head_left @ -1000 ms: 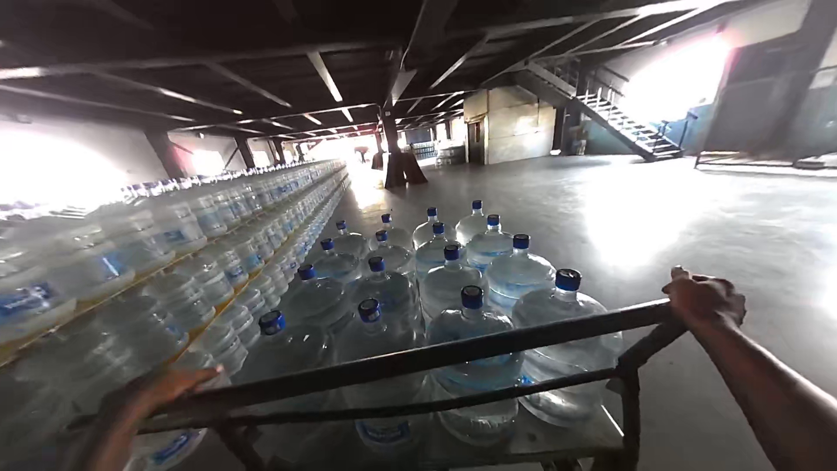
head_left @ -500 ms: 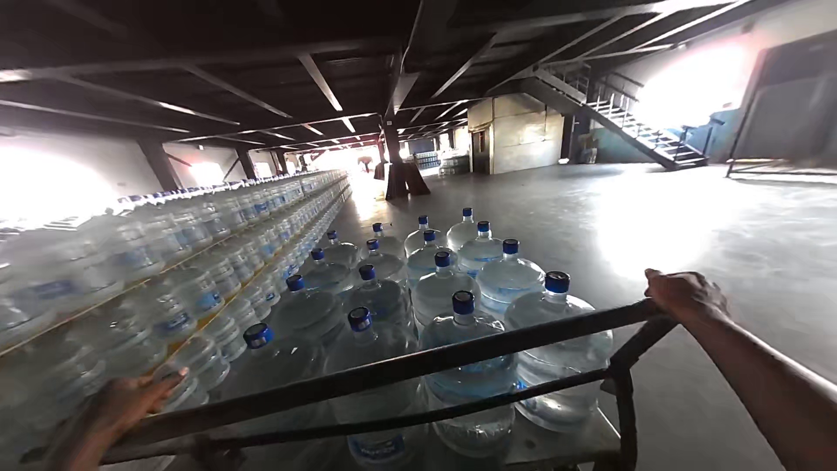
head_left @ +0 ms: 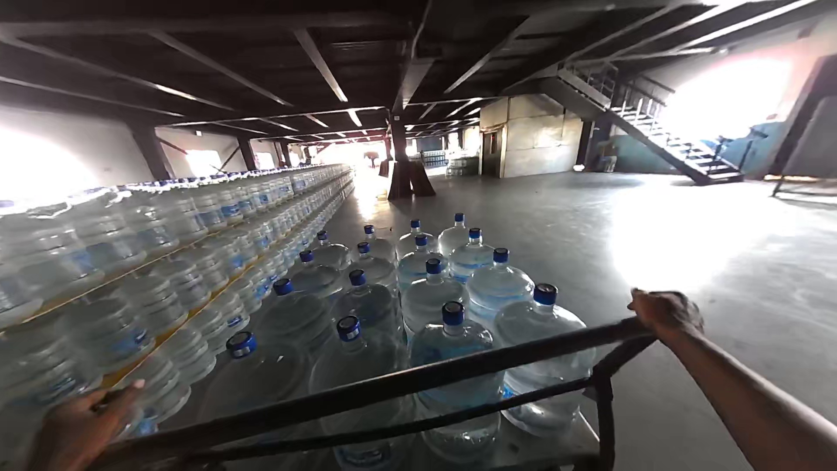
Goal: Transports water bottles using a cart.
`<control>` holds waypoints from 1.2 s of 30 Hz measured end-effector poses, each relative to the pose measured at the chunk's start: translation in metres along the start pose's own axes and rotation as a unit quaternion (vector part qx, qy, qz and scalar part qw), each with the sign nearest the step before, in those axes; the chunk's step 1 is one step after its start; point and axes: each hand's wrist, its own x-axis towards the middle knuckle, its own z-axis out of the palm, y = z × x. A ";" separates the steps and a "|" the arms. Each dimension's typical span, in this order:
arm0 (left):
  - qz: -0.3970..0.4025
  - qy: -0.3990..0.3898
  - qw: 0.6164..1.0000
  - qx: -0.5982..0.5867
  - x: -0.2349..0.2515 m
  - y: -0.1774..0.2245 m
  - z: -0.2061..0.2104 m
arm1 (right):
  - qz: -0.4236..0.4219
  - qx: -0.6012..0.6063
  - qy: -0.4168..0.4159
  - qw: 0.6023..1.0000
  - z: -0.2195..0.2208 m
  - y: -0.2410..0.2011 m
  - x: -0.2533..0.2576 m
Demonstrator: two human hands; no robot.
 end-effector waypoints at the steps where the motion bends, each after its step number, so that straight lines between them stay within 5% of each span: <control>1: 0.021 0.022 1.000 -0.003 0.021 0.013 0.022 | 0.004 -0.001 -0.004 1.000 0.020 -0.013 0.026; 7: -0.019 0.253 0.965 -0.064 0.131 0.098 0.163 | 0.003 -0.026 -0.038 0.999 0.137 -0.111 0.191; 18: 0.030 0.207 0.974 -0.091 0.425 0.193 0.387 | -0.030 -0.021 -0.033 0.999 0.379 -0.270 0.500; 25: -0.038 0.063 0.997 -0.001 0.628 0.256 0.518 | -0.021 -0.069 -0.082 0.994 0.528 -0.396 0.680; 29: 0.014 0.121 0.992 -0.029 0.746 0.260 0.603 | -0.033 -0.069 -0.094 0.993 0.617 -0.464 0.784; 36: 0.000 0.132 0.991 -0.027 0.933 0.329 0.740 | -0.064 -0.020 -0.095 0.993 0.776 -0.583 0.954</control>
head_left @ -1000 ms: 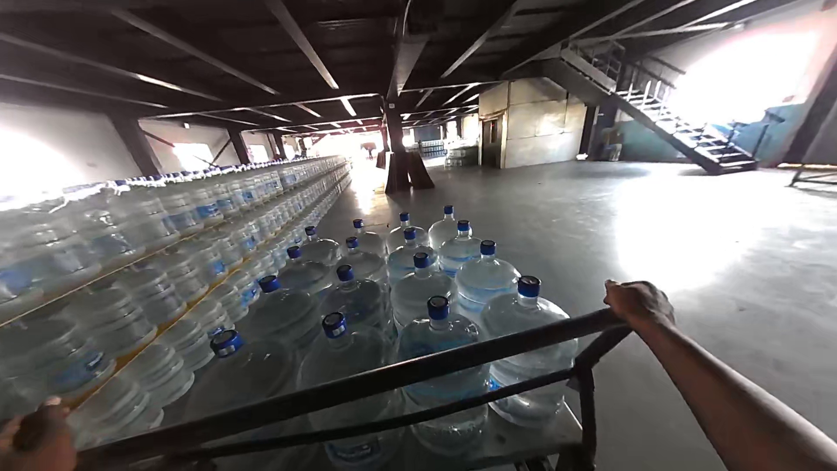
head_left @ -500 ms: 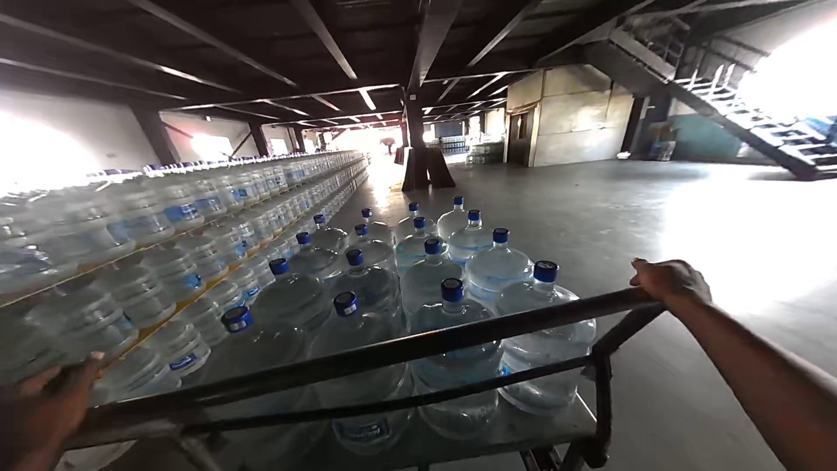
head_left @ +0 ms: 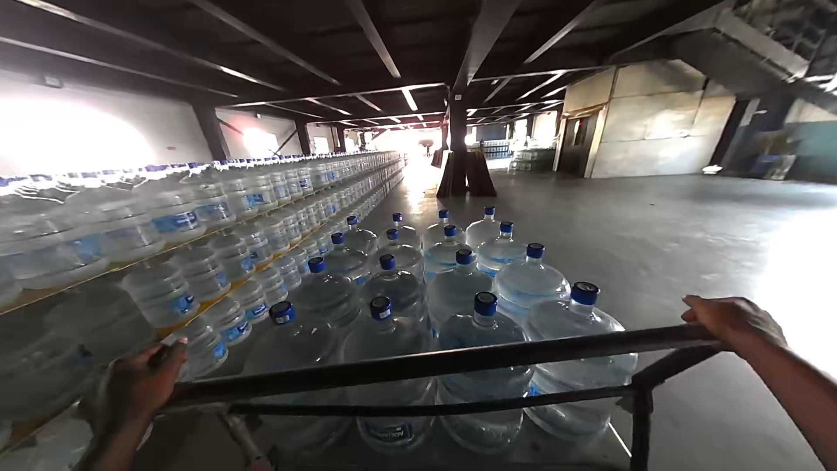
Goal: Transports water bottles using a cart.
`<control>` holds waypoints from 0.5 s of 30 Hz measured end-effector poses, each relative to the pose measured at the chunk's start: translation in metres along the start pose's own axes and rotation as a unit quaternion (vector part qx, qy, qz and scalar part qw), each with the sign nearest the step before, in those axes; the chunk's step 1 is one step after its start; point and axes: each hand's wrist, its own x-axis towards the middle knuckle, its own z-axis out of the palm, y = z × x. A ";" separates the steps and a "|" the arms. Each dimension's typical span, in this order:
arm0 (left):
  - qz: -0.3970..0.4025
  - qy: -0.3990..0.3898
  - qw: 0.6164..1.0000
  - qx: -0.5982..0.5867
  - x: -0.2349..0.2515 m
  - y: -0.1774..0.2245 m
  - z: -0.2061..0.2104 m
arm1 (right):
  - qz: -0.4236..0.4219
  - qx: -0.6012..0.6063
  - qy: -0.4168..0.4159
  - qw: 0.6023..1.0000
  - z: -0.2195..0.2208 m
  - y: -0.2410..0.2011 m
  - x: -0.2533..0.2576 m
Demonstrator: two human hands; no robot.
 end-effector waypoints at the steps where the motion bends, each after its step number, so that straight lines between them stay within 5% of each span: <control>1: 0.009 -0.002 1.000 0.009 0.023 0.005 0.026 | 0.000 -0.004 -0.014 1.000 0.016 -0.017 0.028; 10: 0.043 0.027 0.999 0.009 0.236 0.047 0.262 | -0.037 -0.002 -0.052 0.998 0.174 -0.155 0.307; 15: -0.036 -0.031 0.999 0.019 0.354 0.090 0.386 | -0.042 0.023 -0.049 0.998 0.256 -0.245 0.435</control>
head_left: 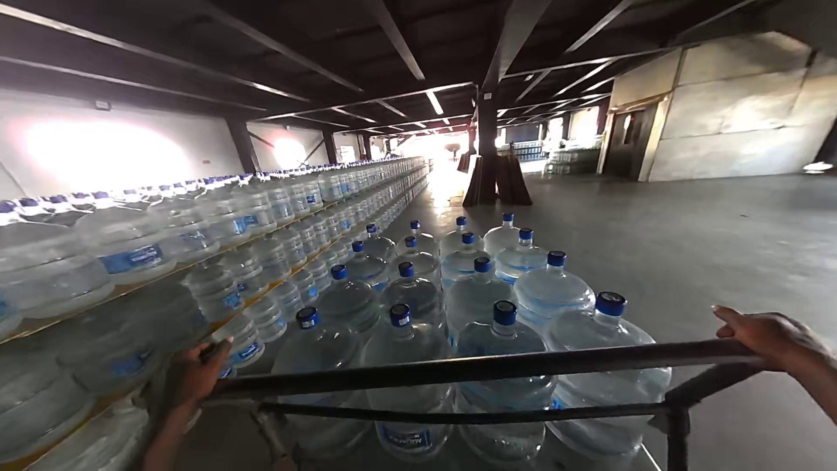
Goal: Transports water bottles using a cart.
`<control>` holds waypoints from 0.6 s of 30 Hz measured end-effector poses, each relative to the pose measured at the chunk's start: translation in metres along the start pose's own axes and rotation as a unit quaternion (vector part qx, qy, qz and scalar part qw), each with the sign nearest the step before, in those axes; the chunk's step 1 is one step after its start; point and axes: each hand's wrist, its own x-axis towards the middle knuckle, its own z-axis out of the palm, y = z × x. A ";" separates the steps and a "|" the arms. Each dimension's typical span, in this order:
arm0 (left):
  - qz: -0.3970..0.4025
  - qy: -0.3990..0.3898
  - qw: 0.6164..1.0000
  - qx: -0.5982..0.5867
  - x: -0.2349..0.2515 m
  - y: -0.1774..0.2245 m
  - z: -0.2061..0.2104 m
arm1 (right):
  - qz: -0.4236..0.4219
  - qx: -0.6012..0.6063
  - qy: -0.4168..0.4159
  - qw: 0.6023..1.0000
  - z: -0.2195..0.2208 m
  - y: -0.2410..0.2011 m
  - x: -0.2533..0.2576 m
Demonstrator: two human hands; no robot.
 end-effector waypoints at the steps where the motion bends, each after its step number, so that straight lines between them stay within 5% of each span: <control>1: -0.022 -0.024 0.999 0.015 0.024 0.011 0.024 | -0.003 0.004 0.004 1.000 0.015 -0.014 0.031; 9: -0.119 -0.188 0.969 0.108 0.255 0.067 0.213 | 0.096 0.033 -0.031 0.994 0.144 -0.135 0.269; 18: -0.116 -0.220 0.959 0.132 0.507 0.125 0.429 | 0.059 0.097 0.142 0.983 0.292 -0.256 0.525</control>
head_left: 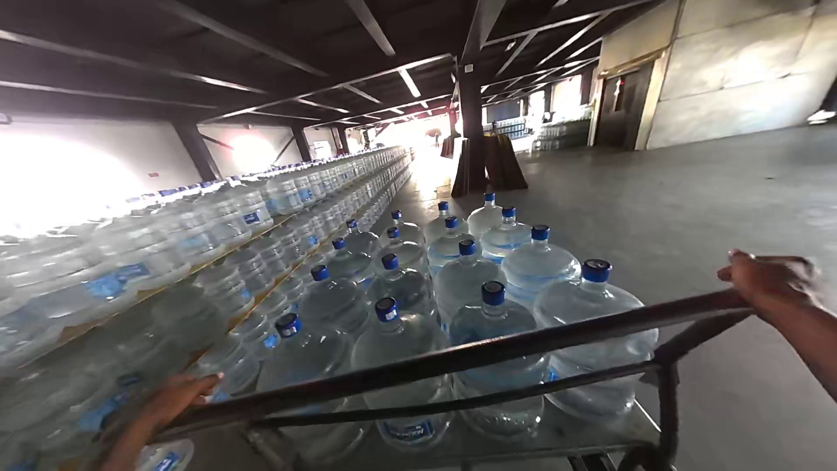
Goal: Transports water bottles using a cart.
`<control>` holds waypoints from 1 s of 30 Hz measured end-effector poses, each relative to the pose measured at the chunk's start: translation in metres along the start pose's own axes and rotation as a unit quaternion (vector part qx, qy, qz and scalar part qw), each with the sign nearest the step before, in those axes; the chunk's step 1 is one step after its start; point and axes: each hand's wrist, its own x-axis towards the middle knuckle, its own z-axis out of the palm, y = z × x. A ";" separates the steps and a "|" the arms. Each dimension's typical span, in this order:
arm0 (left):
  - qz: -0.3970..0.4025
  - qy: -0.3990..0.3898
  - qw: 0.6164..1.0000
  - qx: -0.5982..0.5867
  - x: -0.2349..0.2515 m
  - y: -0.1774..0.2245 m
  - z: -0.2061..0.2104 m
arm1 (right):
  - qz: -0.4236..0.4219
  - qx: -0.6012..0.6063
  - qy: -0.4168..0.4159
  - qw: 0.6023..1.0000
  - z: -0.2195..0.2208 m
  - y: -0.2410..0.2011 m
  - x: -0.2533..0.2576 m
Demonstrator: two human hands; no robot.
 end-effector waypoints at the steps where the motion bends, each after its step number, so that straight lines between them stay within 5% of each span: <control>1: 0.000 -0.009 1.000 0.024 0.025 0.021 0.008 | 0.020 0.005 0.008 1.000 0.026 -0.012 0.021; 4: -0.024 0.010 0.995 0.092 0.102 0.081 0.031 | 0.019 -0.009 -0.008 1.000 0.111 -0.044 0.099; 8: -0.027 0.049 0.998 0.002 0.225 0.155 0.061 | 0.005 -0.011 -0.038 0.999 0.219 -0.102 0.192; 14: 0.078 0.204 0.975 -0.038 0.435 0.221 0.106 | 0.019 0.029 -0.010 0.999 0.372 -0.195 0.308; 23: -0.016 0.054 0.998 -0.001 0.702 0.412 0.170 | -0.024 0.002 -0.034 0.999 0.612 -0.315 0.514; 26: -0.014 0.094 0.995 0.043 0.798 0.464 0.189 | -0.017 -0.020 0.004 1.000 0.695 -0.360 0.573; 30: 0.042 0.197 0.979 0.009 0.920 0.523 0.218 | -0.158 -0.136 0.066 0.976 0.800 -0.423 0.640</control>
